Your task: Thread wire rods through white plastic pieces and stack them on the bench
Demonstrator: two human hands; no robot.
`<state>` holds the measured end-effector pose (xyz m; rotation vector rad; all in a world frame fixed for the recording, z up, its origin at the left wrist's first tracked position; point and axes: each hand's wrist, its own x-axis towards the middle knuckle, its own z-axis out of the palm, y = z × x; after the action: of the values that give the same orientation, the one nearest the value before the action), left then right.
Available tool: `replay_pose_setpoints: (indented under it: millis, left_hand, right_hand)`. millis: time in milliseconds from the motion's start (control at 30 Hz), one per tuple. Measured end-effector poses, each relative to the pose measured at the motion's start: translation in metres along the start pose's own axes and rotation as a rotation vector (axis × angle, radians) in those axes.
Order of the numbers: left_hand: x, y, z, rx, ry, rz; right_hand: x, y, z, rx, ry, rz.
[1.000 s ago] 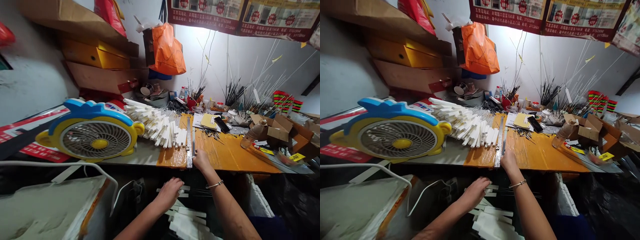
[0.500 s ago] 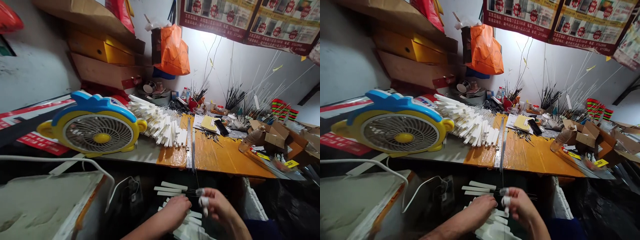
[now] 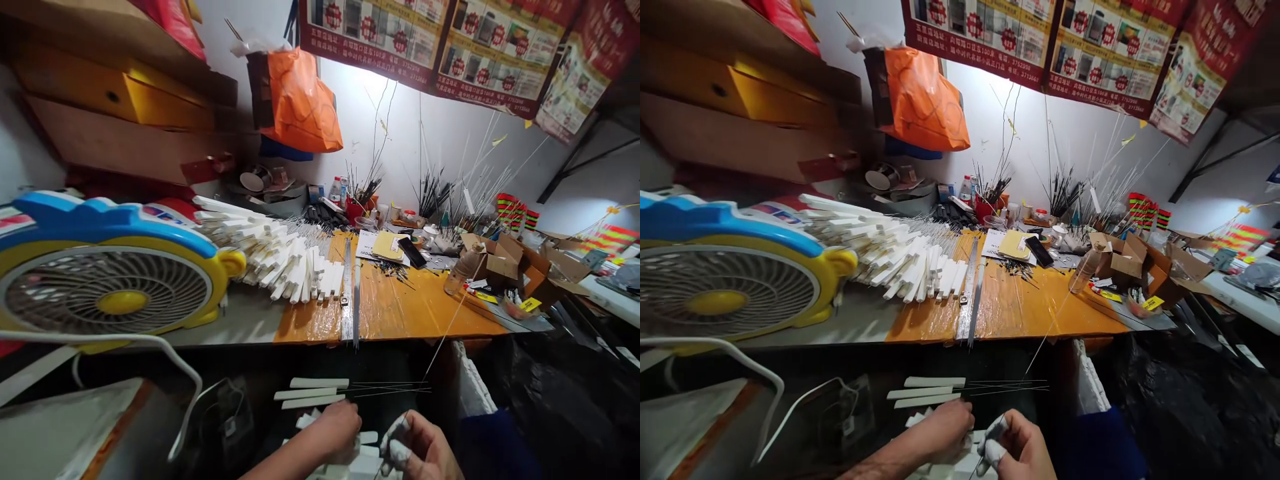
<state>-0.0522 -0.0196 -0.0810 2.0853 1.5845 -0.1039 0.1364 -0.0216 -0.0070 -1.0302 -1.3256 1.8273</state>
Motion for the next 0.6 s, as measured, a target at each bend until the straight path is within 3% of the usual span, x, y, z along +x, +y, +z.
replay_pose_setpoints:
  millis: [167, 300, 467, 600]
  left_hand:
    - [-0.004, 0.002, -0.001, -0.079, 0.004, 0.008]
    - [-0.020, 0.003, -0.011, -0.207, 0.056, -0.038]
    - [-0.053, 0.004, -0.026, -0.408, 0.202, -0.087]
    - [-0.077, 0.006, -0.026, -0.831, 0.383, 0.076]
  right_hand:
    - [-0.002, -0.008, 0.014, 0.102, 0.186, -0.117]
    - [-0.009, -0.023, 0.013, -0.022, 0.267, -0.163]
    - [-0.018, -0.046, 0.011, -0.054, 0.419, -0.242]
    - [-0.019, -0.049, 0.018, -0.010, 0.455, -0.258]
